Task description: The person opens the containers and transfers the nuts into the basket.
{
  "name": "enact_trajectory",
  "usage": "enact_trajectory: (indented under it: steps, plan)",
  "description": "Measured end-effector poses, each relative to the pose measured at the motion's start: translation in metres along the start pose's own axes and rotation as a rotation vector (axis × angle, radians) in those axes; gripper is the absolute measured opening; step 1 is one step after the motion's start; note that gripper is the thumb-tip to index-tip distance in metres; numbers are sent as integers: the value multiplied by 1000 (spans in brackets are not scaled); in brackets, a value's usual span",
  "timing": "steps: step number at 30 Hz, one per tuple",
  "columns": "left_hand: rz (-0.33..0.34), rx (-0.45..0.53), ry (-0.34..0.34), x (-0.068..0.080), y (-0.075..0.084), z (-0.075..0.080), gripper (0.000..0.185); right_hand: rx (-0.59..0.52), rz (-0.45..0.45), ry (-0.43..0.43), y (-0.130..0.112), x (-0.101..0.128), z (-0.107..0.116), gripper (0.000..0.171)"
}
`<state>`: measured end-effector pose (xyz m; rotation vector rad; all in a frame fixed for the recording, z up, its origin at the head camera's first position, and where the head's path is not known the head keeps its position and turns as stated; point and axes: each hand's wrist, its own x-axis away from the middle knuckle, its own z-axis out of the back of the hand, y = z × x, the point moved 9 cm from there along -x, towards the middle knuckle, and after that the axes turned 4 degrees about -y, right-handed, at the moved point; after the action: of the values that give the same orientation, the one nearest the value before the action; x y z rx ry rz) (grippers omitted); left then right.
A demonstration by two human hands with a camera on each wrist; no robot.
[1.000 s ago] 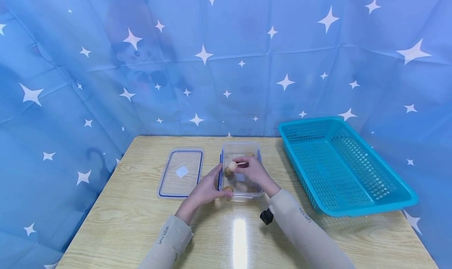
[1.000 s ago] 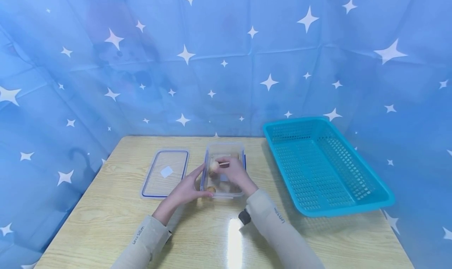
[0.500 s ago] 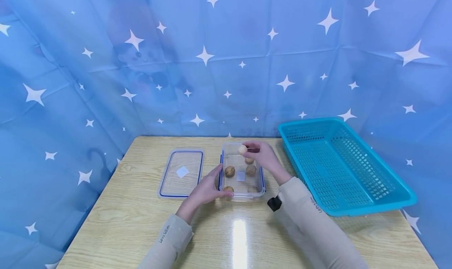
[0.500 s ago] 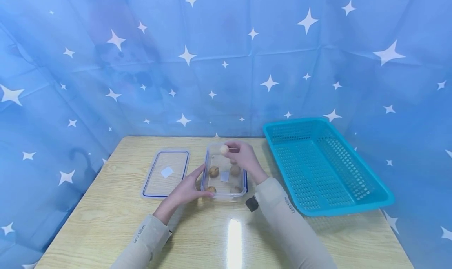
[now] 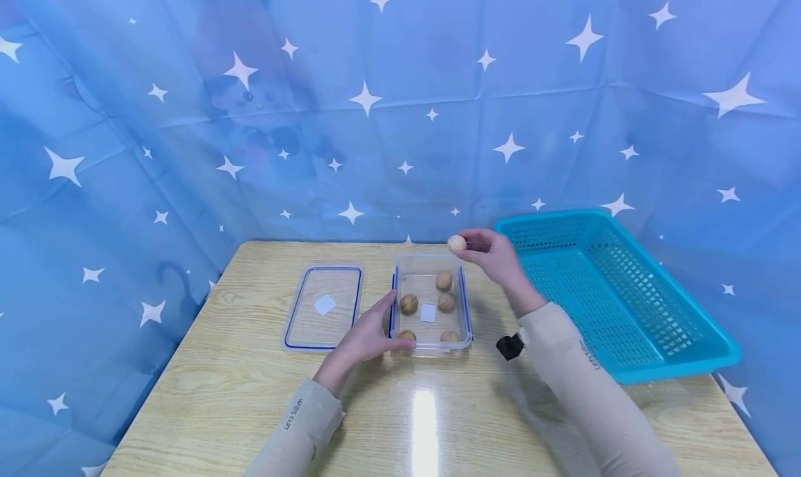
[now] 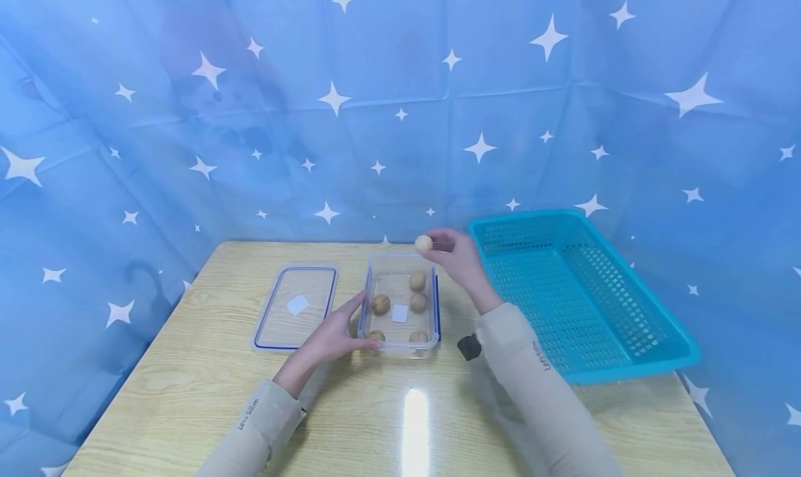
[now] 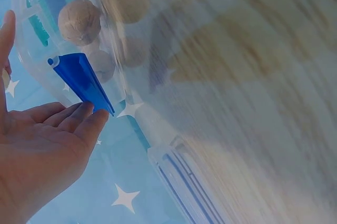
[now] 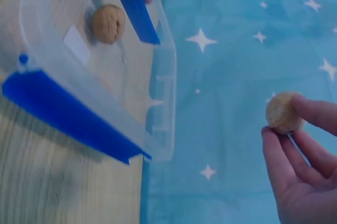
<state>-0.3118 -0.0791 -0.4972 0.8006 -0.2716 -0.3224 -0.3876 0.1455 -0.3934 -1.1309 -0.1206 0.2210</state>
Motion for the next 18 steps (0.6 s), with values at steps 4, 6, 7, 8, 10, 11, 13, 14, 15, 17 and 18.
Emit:
enact_trajectory:
  steps: [4,6,7,8,10,11,13,14,15,17,18]
  plan:
    - [4,-11,-10,-1,0,-1,112,4,-11,37,0,2,16,47]
    - [6,-13,-12,-1,0,-1,112,12,-16,58,0,4,24,47]
    - [10,-13,-13,-1,-1,-1,112,15,-17,67,0,4,28,47]
    - [9,-14,-11,-1,-1,0,112,14,-19,74,0,5,32,47]
    - [11,-14,-7,-1,-1,0,112,10,-23,87,0,6,38,47]
    - [18,-12,-6,0,-1,0,112,14,-23,93,1,6,42,48]
    - [14,-13,-4,0,-1,0,112,8,-24,107,3,7,48,48]
    - [13,-12,-4,0,-1,0,112,6,-26,113,5,8,52,49]
    - [10,-11,-5,0,-1,0,112,10,-29,122,6,8,55,49]
    - [9,-10,-6,1,0,-1,111,17,-38,136,9,10,61,50]
    - [10,-9,-7,1,0,-1,111,17,-43,143,11,10,65,50]
